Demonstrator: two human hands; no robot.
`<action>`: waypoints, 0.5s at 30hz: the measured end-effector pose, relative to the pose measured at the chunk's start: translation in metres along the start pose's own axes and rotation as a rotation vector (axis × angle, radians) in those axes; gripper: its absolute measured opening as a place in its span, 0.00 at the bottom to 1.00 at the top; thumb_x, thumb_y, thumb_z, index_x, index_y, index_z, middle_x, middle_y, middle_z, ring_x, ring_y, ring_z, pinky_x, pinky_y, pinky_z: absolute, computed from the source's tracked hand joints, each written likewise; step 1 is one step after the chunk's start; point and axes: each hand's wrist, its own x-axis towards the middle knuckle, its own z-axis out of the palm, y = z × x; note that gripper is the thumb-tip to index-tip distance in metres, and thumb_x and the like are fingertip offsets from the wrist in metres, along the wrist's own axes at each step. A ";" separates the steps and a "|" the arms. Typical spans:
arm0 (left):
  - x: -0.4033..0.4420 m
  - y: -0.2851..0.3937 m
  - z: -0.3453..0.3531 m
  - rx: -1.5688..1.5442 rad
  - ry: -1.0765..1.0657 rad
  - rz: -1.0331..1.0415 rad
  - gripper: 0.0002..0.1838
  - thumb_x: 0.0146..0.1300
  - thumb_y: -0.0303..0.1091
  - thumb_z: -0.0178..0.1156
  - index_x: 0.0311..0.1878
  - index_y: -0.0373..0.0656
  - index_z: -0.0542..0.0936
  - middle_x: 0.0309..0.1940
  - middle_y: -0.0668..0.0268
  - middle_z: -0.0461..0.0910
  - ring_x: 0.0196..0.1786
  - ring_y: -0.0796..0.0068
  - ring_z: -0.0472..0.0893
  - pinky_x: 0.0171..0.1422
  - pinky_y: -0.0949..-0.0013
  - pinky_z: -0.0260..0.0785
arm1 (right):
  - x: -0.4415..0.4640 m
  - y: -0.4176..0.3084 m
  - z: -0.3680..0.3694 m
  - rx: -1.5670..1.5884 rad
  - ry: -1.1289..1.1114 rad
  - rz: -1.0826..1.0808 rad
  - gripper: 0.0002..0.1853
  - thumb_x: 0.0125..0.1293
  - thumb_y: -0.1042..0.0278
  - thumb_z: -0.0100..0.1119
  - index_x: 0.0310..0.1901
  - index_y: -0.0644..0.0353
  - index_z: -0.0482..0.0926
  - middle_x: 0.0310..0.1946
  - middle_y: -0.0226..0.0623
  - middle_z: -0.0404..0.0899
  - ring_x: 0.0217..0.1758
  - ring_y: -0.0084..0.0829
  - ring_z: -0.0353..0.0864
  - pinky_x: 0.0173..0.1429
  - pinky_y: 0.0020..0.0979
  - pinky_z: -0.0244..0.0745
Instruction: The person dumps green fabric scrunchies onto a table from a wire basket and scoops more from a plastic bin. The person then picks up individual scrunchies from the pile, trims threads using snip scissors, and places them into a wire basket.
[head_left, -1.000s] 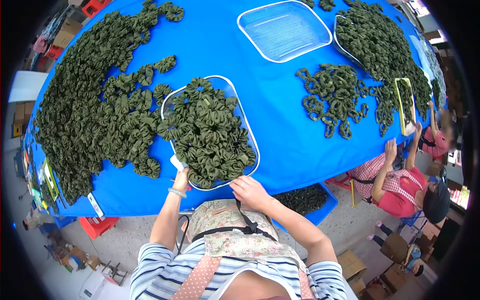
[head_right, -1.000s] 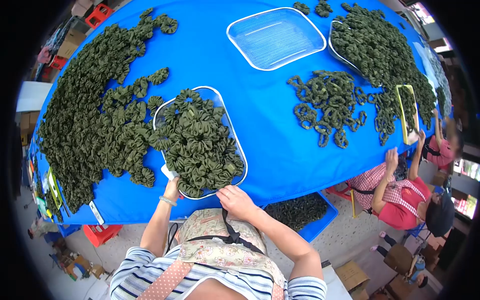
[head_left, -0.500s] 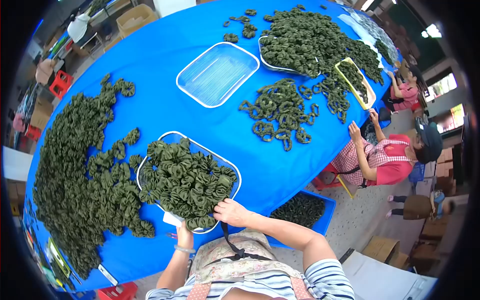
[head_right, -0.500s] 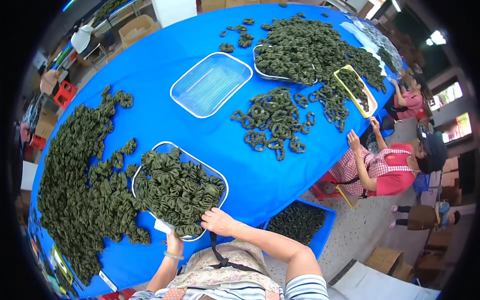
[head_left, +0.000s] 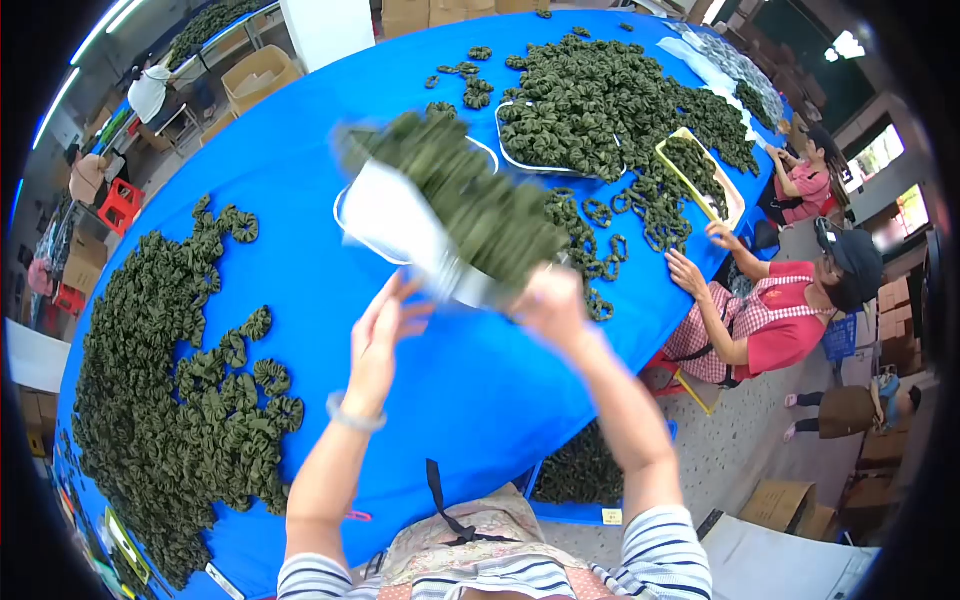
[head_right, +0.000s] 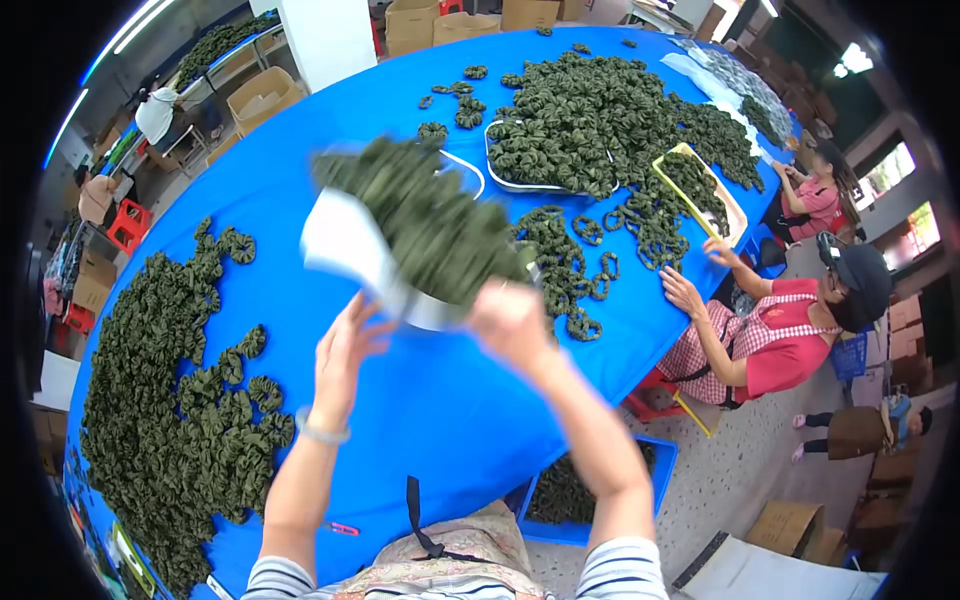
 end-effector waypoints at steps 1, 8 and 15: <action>0.033 0.002 0.011 0.038 -0.125 0.081 0.28 0.70 0.40 0.49 0.68 0.35 0.60 0.61 0.53 0.69 0.55 0.63 0.77 0.53 0.67 0.70 | 0.046 0.018 -0.025 0.130 0.125 0.151 0.05 0.47 0.72 0.66 0.26 0.60 0.79 0.19 0.37 0.75 0.23 0.36 0.76 0.27 0.34 0.69; 0.187 -0.138 0.001 0.790 0.225 0.401 0.30 0.56 0.37 0.63 0.62 0.38 0.68 0.61 0.46 0.66 0.61 0.49 0.68 0.64 0.57 0.62 | 0.212 0.188 -0.067 0.289 0.564 0.412 0.10 0.59 0.65 0.65 0.29 0.64 0.80 0.21 0.28 0.78 0.21 0.17 0.74 0.23 0.20 0.67; 0.191 -0.218 -0.070 1.334 0.450 0.240 0.35 0.54 0.48 0.64 0.63 0.42 0.68 0.68 0.44 0.54 0.71 0.45 0.52 0.71 0.47 0.47 | 0.132 0.154 0.052 0.276 0.177 0.351 0.07 0.53 0.70 0.68 0.26 0.63 0.81 0.22 0.33 0.79 0.23 0.19 0.74 0.27 0.25 0.67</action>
